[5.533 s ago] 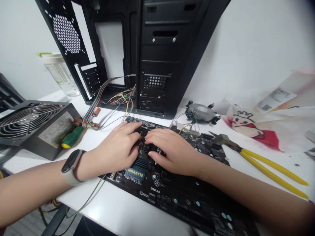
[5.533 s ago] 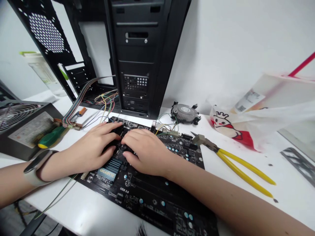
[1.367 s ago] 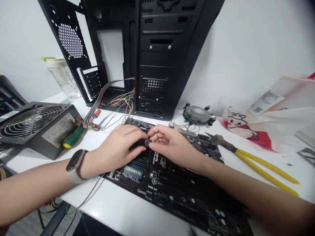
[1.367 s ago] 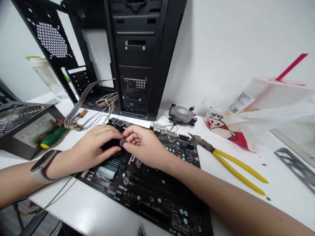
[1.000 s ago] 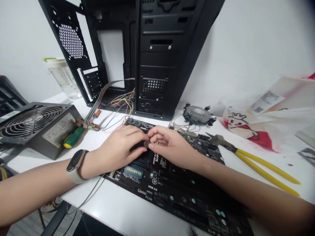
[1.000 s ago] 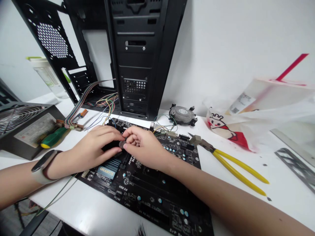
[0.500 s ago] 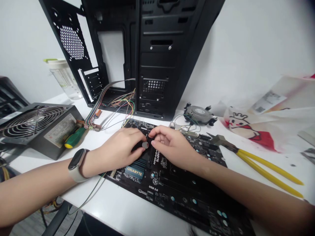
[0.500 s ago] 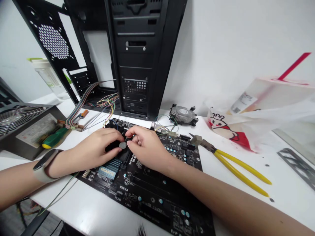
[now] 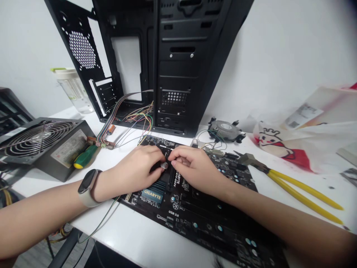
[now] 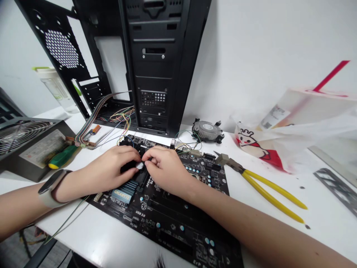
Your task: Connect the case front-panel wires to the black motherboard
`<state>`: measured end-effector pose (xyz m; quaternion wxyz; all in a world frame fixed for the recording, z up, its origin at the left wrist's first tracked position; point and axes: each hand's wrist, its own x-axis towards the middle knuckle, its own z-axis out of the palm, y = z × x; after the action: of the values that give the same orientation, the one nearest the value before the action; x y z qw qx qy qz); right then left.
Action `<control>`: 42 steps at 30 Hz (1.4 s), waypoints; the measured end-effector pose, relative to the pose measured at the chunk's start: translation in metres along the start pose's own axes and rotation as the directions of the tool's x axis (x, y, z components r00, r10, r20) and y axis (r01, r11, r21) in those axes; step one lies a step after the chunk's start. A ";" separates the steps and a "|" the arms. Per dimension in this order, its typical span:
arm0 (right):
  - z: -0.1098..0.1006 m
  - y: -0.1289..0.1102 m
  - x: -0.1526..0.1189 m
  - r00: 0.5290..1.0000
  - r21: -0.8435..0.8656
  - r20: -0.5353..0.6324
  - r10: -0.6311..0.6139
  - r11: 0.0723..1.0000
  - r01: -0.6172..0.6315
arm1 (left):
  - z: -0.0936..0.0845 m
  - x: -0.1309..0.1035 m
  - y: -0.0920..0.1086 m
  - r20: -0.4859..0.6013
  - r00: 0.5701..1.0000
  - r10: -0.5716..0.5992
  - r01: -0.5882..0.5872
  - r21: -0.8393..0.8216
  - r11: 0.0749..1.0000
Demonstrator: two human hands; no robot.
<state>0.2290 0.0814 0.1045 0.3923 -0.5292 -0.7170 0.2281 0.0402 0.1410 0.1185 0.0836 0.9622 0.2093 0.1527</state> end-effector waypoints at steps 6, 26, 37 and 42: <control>-0.001 0.002 -0.001 0.997 -0.049 -0.018 -0.075 0.996 0.074 | 0.000 -0.001 0.001 -0.001 1.000 -0.016 0.016 -0.019 1.000; 0.001 0.007 -0.001 0.973 -0.095 -0.035 -0.226 0.970 0.222 | 0.001 -0.002 -0.002 -0.038 0.999 0.011 -0.012 -0.027 1.000; 0.001 0.008 -0.001 0.974 -0.101 -0.011 -0.228 0.969 0.226 | 0.001 -0.004 -0.004 -0.113 0.986 0.124 -0.122 0.026 0.992; 0.001 0.009 -0.002 0.972 -0.111 -0.009 -0.234 0.966 0.231 | 0.000 -0.005 -0.003 -0.071 0.982 0.174 -0.168 0.076 0.983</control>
<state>0.2337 0.0829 0.0965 0.3947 -0.4646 -0.7811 0.1350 0.0348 0.1418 0.1163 0.0283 0.9724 0.1341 0.1890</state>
